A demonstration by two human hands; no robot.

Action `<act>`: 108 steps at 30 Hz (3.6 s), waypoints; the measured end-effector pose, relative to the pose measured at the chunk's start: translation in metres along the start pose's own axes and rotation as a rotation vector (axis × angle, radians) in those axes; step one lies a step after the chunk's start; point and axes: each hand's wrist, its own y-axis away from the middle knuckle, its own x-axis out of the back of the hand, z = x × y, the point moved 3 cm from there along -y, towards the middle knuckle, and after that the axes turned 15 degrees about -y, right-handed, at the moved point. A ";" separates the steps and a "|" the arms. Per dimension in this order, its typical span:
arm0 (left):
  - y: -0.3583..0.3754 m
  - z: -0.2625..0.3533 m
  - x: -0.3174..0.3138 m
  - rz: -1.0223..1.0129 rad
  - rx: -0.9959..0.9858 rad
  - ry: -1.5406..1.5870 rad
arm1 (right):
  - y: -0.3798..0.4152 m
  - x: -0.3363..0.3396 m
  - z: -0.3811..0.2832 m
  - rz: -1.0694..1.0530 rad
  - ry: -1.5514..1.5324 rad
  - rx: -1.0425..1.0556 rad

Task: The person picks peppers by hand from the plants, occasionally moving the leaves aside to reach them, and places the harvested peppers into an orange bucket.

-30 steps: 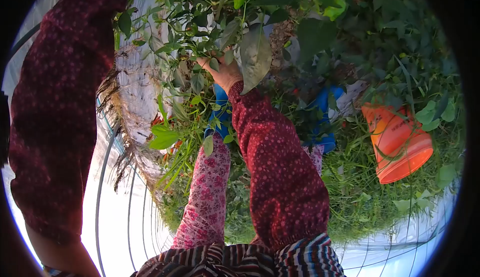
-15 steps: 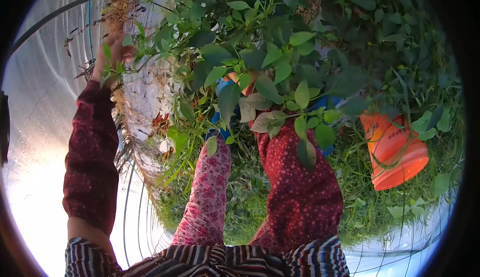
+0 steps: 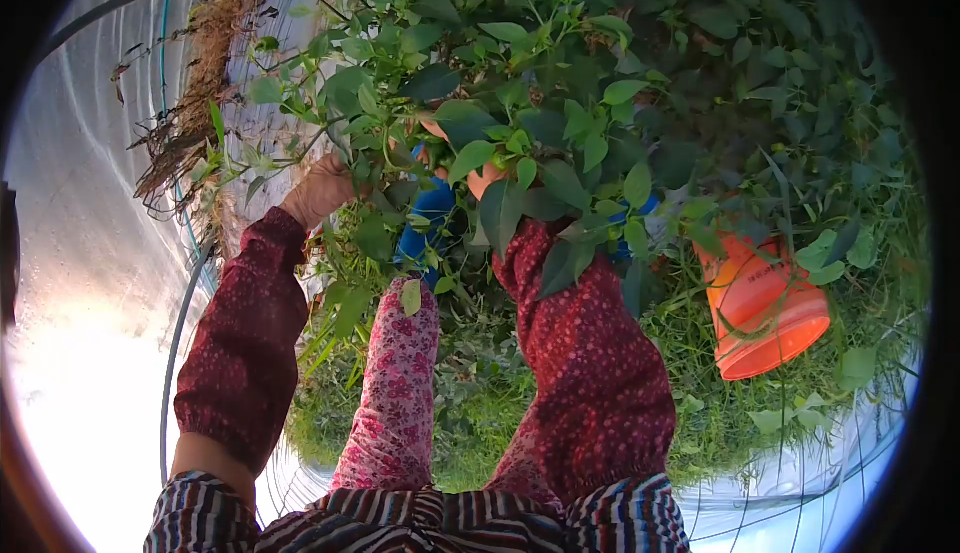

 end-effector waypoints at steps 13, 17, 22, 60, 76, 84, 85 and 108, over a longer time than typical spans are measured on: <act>0.083 0.056 -0.037 0.218 0.123 -1.572 | 0.132 -0.072 0.043 -0.047 0.038 0.207; 0.090 0.106 -0.059 0.295 0.156 -1.248 | 0.153 -0.070 0.055 -0.118 0.087 0.158; 0.080 0.112 -0.036 0.613 0.118 -0.985 | 0.058 -0.113 0.026 -0.205 0.154 0.106; 0.015 0.119 -0.222 0.317 0.508 -0.072 | 0.367 -0.087 0.115 0.130 -0.552 0.682; -0.094 0.259 -0.485 -0.308 -0.441 -0.456 | 0.625 0.097 0.115 0.617 -0.927 1.477; -0.085 0.207 -0.349 -0.264 0.202 -0.277 | 0.632 0.154 0.150 0.629 -1.414 1.564; -0.082 0.204 -0.348 -0.278 0.198 -0.267 | 0.631 0.151 0.147 0.647 -1.455 1.527; -0.142 0.191 -0.136 -0.084 0.352 -1.967 | 0.575 0.012 0.215 0.473 -0.775 1.359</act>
